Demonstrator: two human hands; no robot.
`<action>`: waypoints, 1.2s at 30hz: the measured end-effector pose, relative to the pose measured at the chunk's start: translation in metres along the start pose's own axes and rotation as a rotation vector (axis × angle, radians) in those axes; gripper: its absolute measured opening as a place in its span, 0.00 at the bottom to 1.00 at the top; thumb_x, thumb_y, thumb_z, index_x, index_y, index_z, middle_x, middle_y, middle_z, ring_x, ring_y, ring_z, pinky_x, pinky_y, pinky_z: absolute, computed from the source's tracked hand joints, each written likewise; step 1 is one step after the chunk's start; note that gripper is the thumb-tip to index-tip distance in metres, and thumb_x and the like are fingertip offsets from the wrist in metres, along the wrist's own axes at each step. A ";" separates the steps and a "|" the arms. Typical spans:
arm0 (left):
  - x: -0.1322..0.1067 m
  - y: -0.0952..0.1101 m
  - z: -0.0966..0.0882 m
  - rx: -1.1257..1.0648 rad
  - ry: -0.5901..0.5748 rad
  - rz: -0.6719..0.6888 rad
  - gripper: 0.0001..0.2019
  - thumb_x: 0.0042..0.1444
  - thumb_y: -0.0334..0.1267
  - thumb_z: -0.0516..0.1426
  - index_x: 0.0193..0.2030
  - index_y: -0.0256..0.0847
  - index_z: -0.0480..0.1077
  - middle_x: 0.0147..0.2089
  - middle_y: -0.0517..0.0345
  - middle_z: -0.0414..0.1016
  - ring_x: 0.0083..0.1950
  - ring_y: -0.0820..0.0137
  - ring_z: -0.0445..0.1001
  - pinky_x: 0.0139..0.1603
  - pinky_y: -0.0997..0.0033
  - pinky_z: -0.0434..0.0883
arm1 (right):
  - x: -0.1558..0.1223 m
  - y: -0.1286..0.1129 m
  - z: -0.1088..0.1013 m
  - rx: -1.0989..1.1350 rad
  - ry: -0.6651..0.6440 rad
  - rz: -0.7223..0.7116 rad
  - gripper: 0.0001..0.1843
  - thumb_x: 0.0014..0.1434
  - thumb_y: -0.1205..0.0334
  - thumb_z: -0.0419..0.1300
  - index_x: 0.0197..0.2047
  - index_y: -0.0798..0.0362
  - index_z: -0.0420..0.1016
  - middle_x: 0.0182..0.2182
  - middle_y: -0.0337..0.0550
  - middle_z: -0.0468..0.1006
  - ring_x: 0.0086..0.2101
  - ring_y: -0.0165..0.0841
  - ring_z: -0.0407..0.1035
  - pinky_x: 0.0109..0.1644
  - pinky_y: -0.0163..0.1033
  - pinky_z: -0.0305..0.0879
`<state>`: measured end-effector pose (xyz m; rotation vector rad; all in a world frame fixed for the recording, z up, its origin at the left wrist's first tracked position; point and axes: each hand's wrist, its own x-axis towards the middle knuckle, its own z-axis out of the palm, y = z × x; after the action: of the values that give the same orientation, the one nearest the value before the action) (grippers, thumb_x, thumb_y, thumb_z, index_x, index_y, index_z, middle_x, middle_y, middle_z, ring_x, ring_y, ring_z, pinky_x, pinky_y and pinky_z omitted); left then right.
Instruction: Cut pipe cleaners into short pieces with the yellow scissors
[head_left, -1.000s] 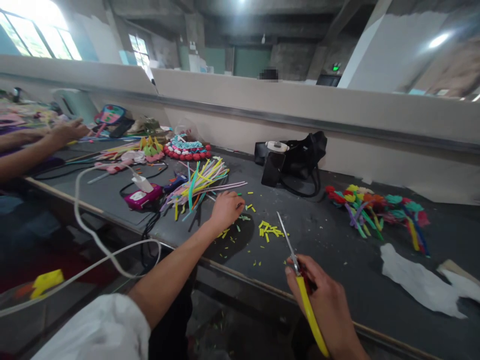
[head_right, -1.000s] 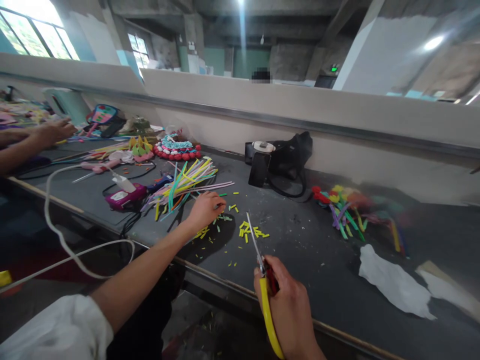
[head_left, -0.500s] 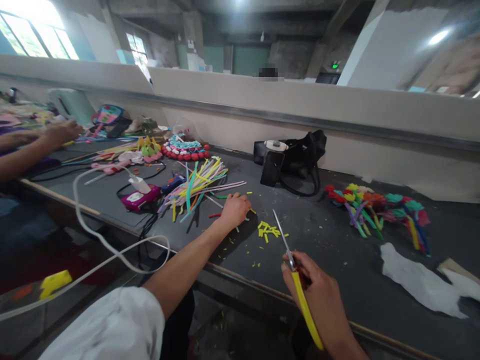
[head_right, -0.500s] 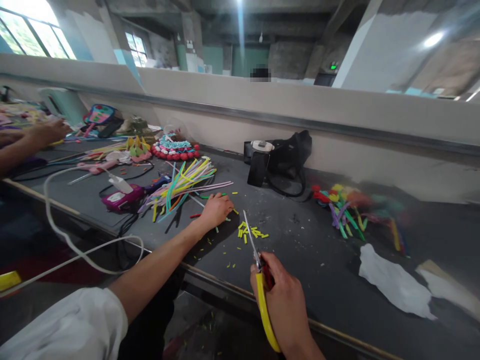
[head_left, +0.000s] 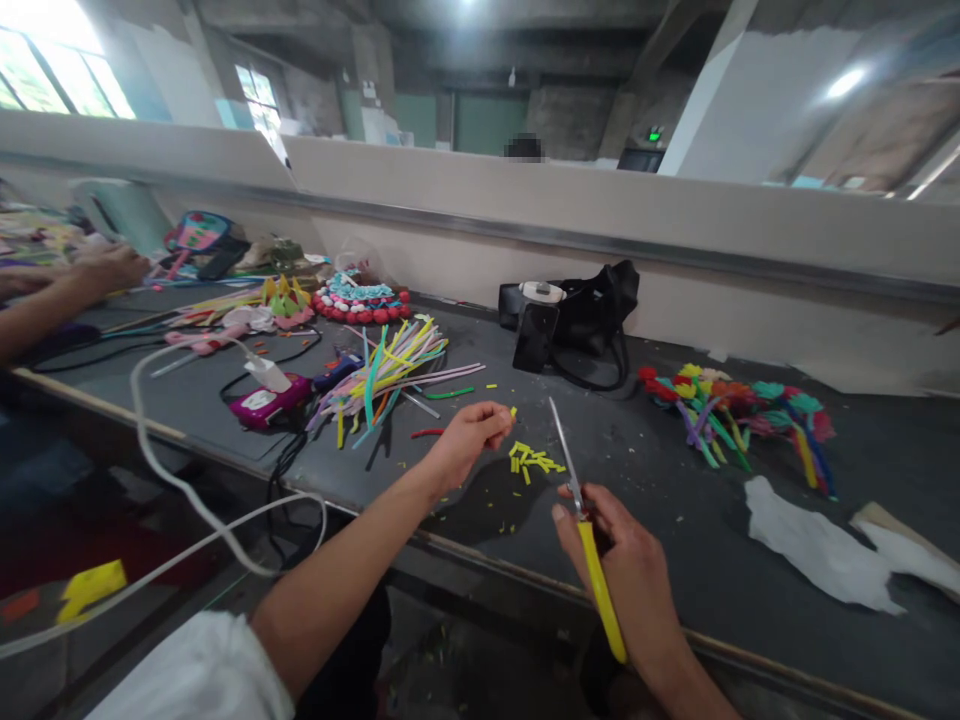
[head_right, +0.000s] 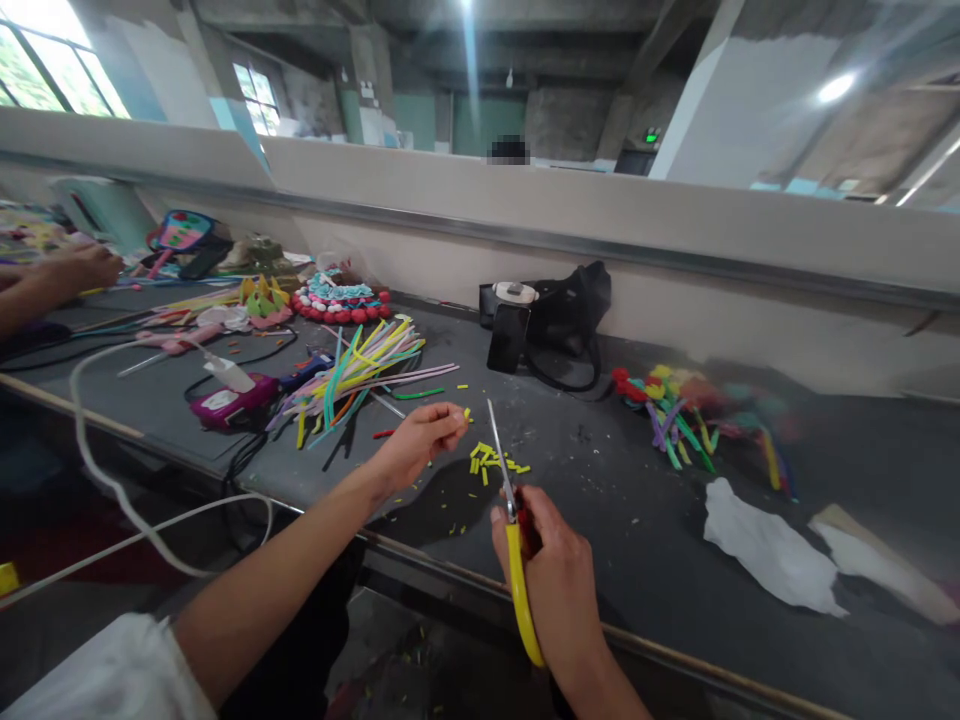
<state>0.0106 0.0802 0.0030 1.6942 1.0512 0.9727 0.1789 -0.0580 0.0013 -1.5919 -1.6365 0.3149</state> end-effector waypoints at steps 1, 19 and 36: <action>-0.009 0.004 0.004 -0.285 -0.094 -0.086 0.12 0.57 0.44 0.53 0.33 0.35 0.68 0.29 0.60 0.65 0.27 0.77 0.62 0.29 0.76 0.62 | 0.001 -0.003 -0.001 0.004 0.020 0.002 0.12 0.60 0.53 0.56 0.43 0.51 0.73 0.31 0.39 0.79 0.28 0.30 0.74 0.33 0.31 0.68; -0.055 0.031 0.036 -0.553 -0.393 -0.282 0.15 0.45 0.46 0.65 0.32 0.36 0.73 0.28 0.58 0.72 0.28 0.76 0.66 0.27 0.76 0.60 | 0.012 0.002 -0.003 0.177 0.152 0.044 0.20 0.56 0.60 0.59 0.53 0.52 0.67 0.37 0.42 0.78 0.33 0.32 0.74 0.39 0.37 0.70; -0.063 0.031 0.043 -0.588 -0.354 -0.171 0.10 0.45 0.39 0.65 0.27 0.35 0.71 0.27 0.60 0.71 0.29 0.76 0.66 0.34 0.74 0.62 | 0.012 -0.010 -0.006 0.240 0.200 0.099 0.20 0.55 0.55 0.62 0.50 0.51 0.70 0.31 0.38 0.78 0.29 0.30 0.75 0.34 0.34 0.71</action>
<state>0.0361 0.0022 0.0090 1.2057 0.5855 0.7389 0.1777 -0.0504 0.0164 -1.4736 -1.3190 0.3760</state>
